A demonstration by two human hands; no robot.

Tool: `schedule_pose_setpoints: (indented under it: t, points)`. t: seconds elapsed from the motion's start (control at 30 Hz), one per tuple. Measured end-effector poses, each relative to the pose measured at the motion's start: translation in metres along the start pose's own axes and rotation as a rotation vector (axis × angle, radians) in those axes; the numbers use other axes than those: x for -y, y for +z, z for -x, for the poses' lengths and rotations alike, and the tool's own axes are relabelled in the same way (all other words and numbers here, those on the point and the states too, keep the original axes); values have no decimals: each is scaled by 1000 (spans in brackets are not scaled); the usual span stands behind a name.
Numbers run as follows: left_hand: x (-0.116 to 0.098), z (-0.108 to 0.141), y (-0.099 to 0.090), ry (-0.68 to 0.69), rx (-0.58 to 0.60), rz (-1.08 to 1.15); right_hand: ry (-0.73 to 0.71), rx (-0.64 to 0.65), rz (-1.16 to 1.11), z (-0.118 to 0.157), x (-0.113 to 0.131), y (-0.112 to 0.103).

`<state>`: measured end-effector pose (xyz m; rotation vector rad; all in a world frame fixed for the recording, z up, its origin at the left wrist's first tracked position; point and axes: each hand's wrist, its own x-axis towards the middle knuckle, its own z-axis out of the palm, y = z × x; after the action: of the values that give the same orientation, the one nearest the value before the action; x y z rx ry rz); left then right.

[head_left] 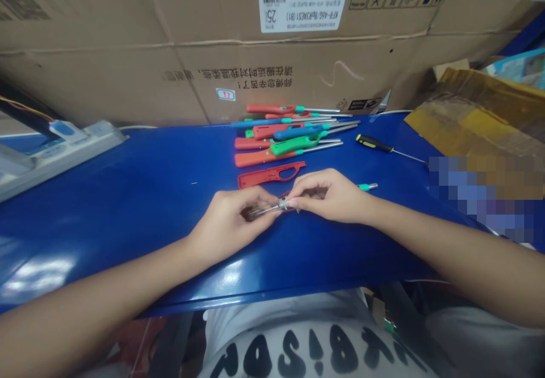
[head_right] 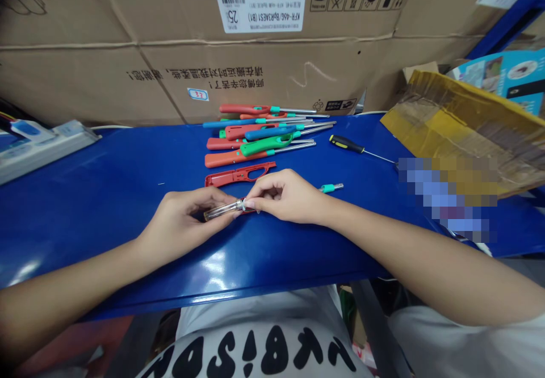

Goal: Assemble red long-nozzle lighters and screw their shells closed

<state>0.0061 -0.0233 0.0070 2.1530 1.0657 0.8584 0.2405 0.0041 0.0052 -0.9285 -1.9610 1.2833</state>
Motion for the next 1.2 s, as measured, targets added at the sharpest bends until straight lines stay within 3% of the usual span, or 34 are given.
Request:
schedule_pose_setpoints:
  t: [0.83,1.2]
  points:
    - [7,-4,2,-111,13,185,-19,43,-10,-1,1,-4]
    - [7,-6,3,-159,43,254,36,37,0,-2,2,-4]
